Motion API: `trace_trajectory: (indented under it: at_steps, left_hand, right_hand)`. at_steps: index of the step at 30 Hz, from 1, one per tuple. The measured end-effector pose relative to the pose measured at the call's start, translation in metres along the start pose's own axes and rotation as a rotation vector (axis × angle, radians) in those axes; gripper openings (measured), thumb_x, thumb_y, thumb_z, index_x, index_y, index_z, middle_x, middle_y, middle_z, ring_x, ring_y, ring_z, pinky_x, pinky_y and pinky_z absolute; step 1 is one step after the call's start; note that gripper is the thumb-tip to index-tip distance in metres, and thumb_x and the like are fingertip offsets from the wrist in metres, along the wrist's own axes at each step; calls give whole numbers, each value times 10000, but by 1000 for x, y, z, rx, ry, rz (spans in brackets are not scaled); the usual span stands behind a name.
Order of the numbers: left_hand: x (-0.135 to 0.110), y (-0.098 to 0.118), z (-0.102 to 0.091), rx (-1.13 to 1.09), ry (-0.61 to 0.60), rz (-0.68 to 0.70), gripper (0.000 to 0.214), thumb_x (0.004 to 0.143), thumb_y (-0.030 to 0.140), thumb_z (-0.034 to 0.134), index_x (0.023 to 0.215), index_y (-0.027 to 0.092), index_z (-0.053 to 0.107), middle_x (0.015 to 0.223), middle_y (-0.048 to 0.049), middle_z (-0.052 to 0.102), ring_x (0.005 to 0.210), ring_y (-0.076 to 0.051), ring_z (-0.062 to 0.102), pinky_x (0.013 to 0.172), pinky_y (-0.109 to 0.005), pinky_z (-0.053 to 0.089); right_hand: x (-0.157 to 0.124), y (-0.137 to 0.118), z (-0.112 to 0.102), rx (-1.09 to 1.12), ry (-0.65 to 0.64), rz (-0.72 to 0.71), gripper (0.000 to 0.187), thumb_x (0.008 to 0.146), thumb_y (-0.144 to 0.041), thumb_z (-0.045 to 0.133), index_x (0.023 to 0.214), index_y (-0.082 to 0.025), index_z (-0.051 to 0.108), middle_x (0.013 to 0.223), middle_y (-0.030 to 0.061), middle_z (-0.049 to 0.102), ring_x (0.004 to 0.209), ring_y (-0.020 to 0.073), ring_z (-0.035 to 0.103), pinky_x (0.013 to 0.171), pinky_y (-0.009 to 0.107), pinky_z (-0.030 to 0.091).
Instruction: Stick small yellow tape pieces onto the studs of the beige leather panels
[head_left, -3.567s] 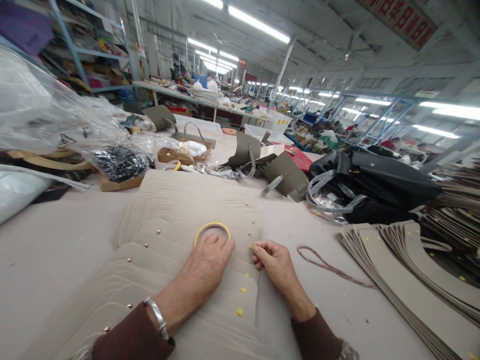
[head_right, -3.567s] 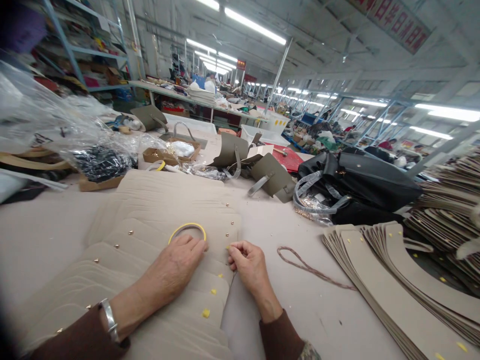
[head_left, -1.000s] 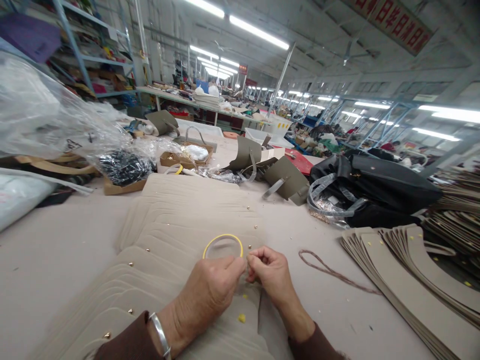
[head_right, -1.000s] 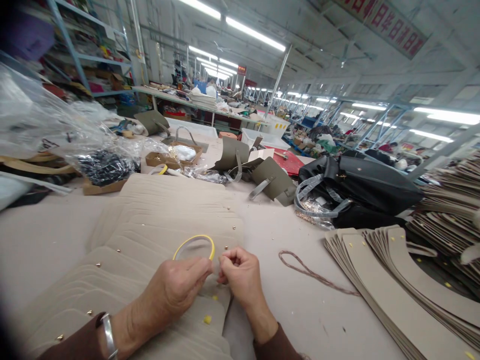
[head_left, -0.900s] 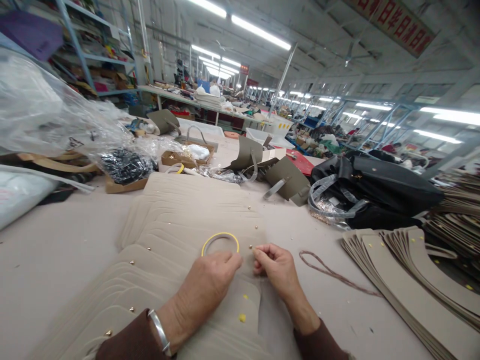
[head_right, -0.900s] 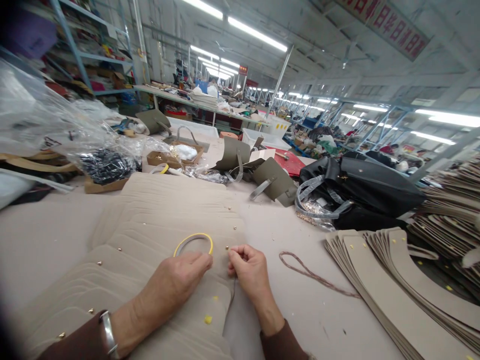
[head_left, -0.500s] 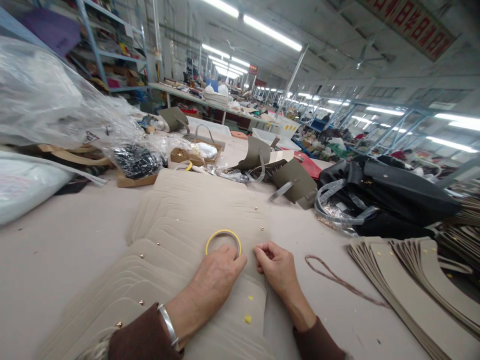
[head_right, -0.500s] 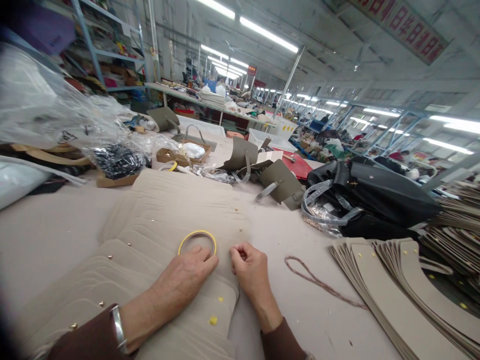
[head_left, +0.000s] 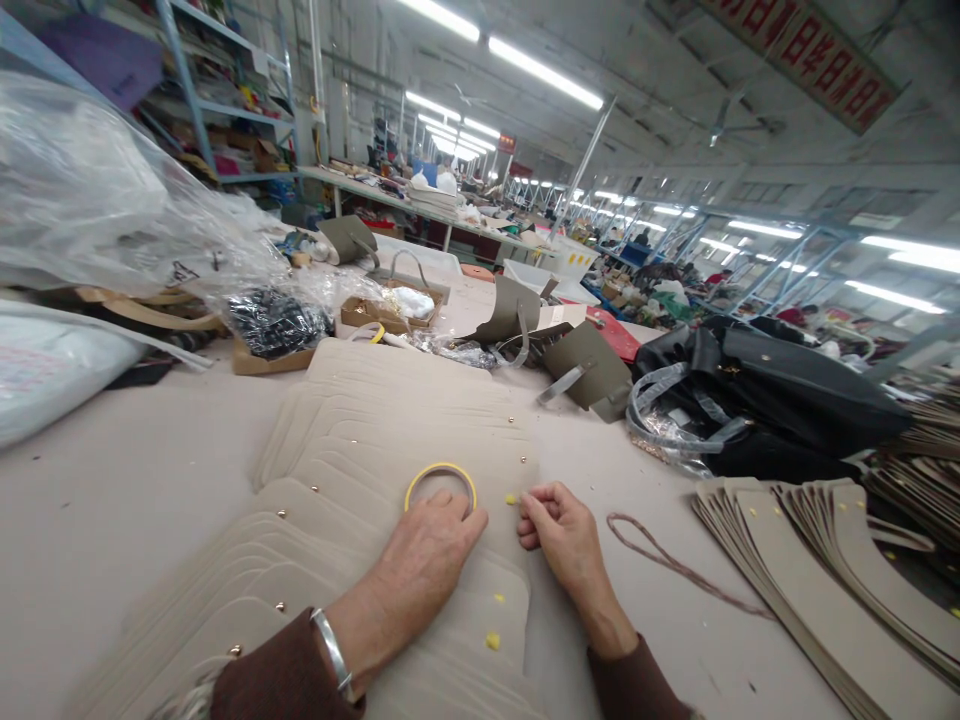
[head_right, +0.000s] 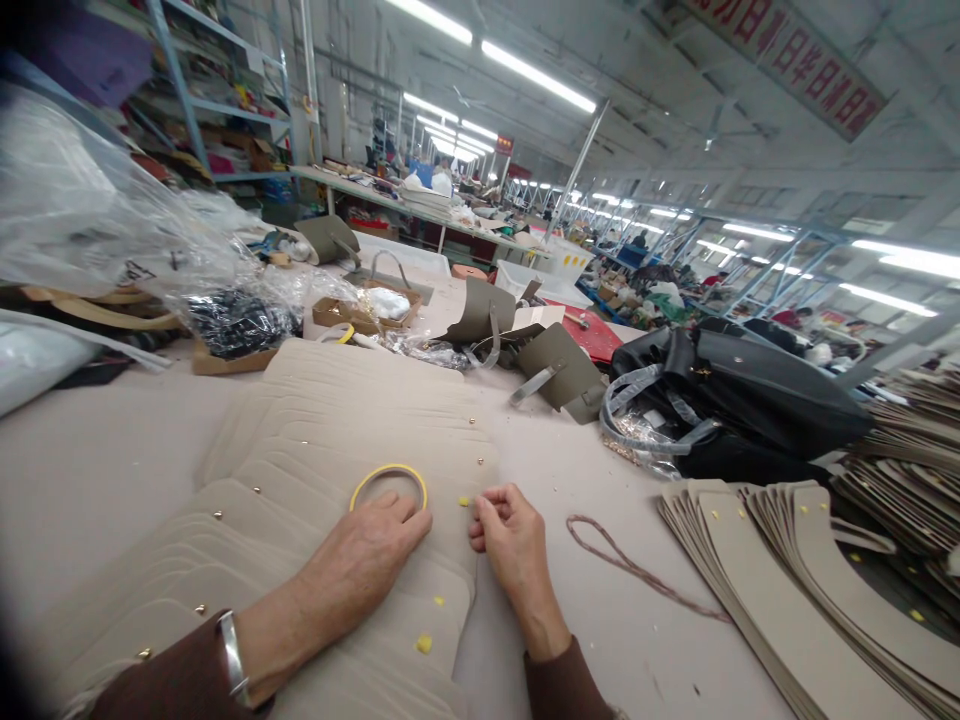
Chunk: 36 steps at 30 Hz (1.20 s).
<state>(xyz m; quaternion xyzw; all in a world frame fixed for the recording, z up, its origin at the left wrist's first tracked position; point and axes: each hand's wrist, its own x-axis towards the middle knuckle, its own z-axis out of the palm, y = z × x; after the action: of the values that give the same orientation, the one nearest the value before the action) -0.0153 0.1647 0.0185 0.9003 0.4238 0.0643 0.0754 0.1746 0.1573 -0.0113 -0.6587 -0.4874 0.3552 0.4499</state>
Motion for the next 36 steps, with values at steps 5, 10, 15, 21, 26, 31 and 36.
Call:
trace_trajectory:
  at_steps: [5, 10, 15, 21, 26, 31, 36]
  left_hand:
    - [-1, 0, 1, -2, 39, 10, 182, 868, 49, 453, 878, 187, 571, 871, -55, 595, 826, -225, 543, 720, -349, 462]
    - [-1, 0, 2, 1, 95, 53, 194, 876, 47, 431, 896, 186, 565, 878, -55, 590, 821, -232, 532, 733, -372, 462]
    - [-5, -5, 2, -45, 193, 54, 164, 924, 105, 429, 856, 182, 556, 833, -40, 573, 780, -211, 535, 691, -332, 464]
    - [-9, -14, 9, -184, 370, 169, 234, 976, 171, 381, 1138, 203, 546, 787, -14, 614, 725, -161, 597, 651, -256, 501]
    - [-9, -14, 15, -252, 477, 290, 422, 996, 209, 367, 1411, 170, 303, 942, -58, 691, 807, -155, 667, 737, -266, 557]
    - [-8, -12, 18, -241, 517, 288, 357, 1007, 232, 344, 1352, 138, 339, 1013, -88, 705, 831, -167, 693, 693, -263, 571]
    - [-10, -8, 17, -292, 446, 285, 267, 1003, 211, 332, 1253, 158, 408, 984, -65, 695, 832, -172, 683, 680, -268, 546]
  right_hand:
    - [-5, 0, 3, -325, 9, -325, 195, 850, -312, 571, 808, -179, 707, 673, 47, 692, 613, 175, 638, 605, 269, 506]
    - [4, -9, 11, -493, 50, -407, 189, 830, -224, 545, 748, -181, 710, 695, 37, 699, 623, 163, 625, 630, 248, 450]
    - [-2, -17, 0, -553, -98, -363, 155, 776, -190, 574, 678, -194, 694, 584, -16, 646, 540, 131, 560, 548, 218, 382]
    - [-17, -22, -16, -337, -289, -252, 162, 804, -225, 590, 752, -189, 739, 646, -3, 693, 574, 140, 590, 546, 216, 421]
    - [-25, -29, -11, -143, -183, -507, 170, 848, -206, 579, 956, -182, 708, 886, 60, 720, 760, 175, 642, 692, 269, 506]
    - [-29, -31, 0, -225, -217, -732, 194, 876, -128, 515, 972, -205, 665, 891, 67, 710, 813, 178, 642, 739, 296, 514]
    - [-29, -24, 8, -308, -128, -794, 177, 841, -95, 492, 816, -197, 634, 754, 49, 688, 691, 158, 634, 656, 260, 500]
